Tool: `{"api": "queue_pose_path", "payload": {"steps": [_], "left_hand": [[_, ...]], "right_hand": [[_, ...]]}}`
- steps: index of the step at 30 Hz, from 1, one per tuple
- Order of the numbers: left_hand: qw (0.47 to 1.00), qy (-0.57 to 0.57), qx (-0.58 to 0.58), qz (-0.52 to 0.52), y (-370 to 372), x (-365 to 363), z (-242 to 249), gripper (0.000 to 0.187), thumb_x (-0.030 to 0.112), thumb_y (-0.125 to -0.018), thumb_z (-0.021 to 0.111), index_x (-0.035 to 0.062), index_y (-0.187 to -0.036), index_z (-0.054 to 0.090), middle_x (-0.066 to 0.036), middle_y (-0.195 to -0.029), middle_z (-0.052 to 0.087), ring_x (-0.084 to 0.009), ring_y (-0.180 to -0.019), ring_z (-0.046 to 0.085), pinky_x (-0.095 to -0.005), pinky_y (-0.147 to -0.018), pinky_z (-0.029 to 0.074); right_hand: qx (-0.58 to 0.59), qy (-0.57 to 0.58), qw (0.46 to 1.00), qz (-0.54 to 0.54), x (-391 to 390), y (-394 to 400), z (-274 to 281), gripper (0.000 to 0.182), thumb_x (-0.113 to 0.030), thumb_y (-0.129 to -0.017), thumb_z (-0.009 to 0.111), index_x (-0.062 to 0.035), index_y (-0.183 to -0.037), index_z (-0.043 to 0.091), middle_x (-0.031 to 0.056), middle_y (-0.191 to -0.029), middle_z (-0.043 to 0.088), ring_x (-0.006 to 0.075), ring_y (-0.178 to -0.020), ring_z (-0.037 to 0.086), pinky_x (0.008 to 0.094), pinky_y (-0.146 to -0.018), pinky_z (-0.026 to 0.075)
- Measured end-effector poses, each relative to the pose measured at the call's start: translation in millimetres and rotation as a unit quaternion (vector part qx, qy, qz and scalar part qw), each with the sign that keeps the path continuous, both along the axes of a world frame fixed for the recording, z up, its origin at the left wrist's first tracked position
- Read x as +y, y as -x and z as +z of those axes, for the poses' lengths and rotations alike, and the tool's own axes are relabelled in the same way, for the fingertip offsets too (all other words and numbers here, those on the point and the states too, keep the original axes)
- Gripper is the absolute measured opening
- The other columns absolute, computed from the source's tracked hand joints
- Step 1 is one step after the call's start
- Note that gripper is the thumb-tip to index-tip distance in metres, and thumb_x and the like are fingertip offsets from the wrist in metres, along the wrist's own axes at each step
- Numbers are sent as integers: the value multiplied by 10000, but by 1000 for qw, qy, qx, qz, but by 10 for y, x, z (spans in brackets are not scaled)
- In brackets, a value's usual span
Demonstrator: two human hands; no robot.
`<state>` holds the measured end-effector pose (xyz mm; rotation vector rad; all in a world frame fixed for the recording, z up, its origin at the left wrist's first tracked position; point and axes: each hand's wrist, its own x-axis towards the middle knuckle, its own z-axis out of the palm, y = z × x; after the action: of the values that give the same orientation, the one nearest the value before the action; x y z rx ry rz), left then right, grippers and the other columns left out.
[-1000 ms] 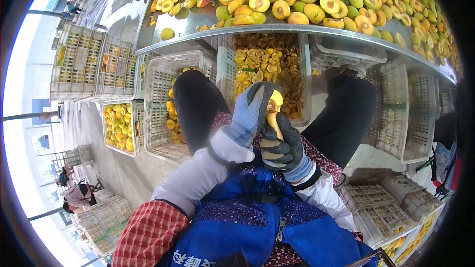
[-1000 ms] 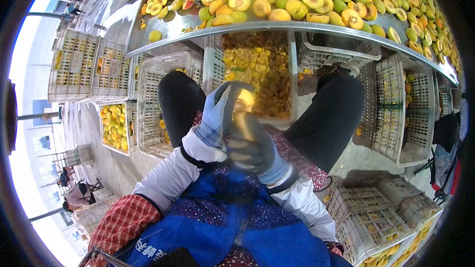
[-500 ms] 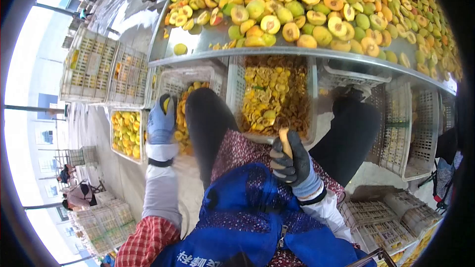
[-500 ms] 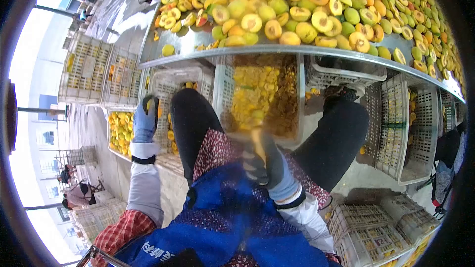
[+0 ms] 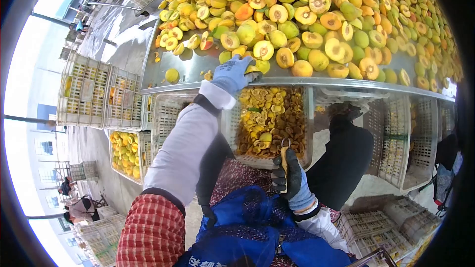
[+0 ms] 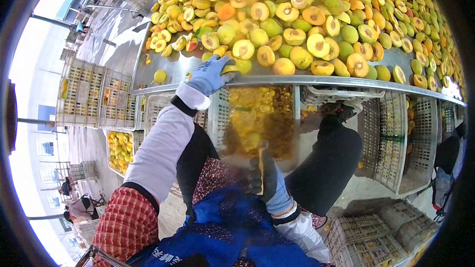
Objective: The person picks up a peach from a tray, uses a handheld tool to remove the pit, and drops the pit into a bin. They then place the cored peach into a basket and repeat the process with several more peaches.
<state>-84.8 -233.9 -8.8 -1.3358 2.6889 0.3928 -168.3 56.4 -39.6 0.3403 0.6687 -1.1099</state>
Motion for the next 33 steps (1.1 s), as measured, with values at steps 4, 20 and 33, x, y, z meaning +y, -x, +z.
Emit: {"api": "queue_pose_path", "payload": {"steps": [4,20,33], "left_hand": [[971,98,217,32,-211,22,-125,391,310,-789,611,125,-1122,522,-117,-1060,539,-310,-995,537,-400,-816,439],[592,-440,621,266,-439,1920,19,269,202,-921,481,-37,-1020,556,-64,-928,583,-110,-824,545,-220,-724,438],[724,-343,551,234,-463,2239,268,221,141,-881,514,-45,-989,567,-62,-861,600,-99,-763,550,-223,-679,441]], "right_hand": [[69,-24,997,-28,-23,41,-70,415,-531,-867,452,-121,-853,513,-29,-568,426,77,-408,369,195,-339,288],[799,277,534,19,-31,-108,422,301,-136,-793,566,19,-1037,485,212,-663,555,380,-606,568,405,-520,443],[779,281,552,93,317,-191,448,260,-163,-809,548,7,-993,479,224,-673,552,410,-617,560,438,-521,439]]}}
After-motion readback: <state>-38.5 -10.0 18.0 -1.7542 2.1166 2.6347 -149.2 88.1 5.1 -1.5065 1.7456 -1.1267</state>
